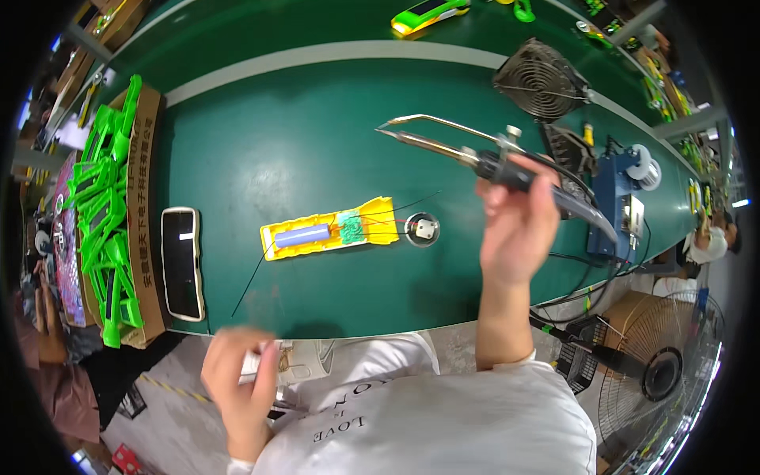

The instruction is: The person solders wires to components inside flashlight casings using a soldering iron, snaps the casing halves together by hand, and places the assembled flashlights onto the upper conveyor.

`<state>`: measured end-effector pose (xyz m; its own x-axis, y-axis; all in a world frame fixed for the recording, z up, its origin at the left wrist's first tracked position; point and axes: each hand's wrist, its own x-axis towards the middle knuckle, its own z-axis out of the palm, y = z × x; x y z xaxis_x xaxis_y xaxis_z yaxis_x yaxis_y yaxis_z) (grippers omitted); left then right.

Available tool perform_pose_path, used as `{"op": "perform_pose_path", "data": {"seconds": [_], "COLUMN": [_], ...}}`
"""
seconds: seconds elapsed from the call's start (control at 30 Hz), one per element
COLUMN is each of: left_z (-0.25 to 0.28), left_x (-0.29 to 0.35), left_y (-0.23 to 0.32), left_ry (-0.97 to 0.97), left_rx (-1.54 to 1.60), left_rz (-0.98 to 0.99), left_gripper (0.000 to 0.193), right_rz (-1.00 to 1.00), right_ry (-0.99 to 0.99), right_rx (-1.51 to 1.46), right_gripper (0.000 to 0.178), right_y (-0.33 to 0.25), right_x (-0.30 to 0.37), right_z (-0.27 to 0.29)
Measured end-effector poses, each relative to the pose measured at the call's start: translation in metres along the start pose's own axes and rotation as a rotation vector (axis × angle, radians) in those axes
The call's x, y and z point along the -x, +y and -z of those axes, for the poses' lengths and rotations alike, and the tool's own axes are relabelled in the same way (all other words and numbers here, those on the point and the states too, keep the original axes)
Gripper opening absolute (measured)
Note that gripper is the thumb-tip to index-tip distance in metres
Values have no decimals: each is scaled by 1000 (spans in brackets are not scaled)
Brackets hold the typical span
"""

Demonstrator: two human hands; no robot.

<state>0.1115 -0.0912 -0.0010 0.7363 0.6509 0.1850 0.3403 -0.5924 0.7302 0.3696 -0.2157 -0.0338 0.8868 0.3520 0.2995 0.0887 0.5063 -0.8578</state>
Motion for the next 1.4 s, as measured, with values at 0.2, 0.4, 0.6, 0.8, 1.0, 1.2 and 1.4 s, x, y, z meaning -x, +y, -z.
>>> {"op": "perform_pose_path", "data": {"seconds": [0.2, 0.4, 0.6, 0.8, 1.0, 1.2, 1.4], "left_z": [-54, -83, -97, -93, -92, -85, -74], "left_x": [-50, -73, -80, -86, -87, -90, -101], "left_y": [-2, -10, -23, -31, -36, -27, -15], "left_ry": [33, -13, -27, -13, -10, -63, -209], "left_rx": [-127, -102, 54, -42, -189, -312, -409], "left_rz": [30, 48, -97, -201, -312, -263, -207], "left_gripper": [21, 17, 9, 12, 16, 10, 4], "right_rz": [53, 2, -79, -69, -39, 105, 83], "right_ry": [-20, 199, 13, -110, -96, -133, -301], "right_rx": [-15, 46, 10, -33, 190, 396, 471], "right_gripper": [38, 39, 37, 36, 33, 46, 45], "right_y": [-7, -4, 1, 0, 9, 27, 25], "right_x": [38, 48, 46, 58, 72, 74, 74], "right_z": [25, 23, 24, 35, 25, 19, 25]}}
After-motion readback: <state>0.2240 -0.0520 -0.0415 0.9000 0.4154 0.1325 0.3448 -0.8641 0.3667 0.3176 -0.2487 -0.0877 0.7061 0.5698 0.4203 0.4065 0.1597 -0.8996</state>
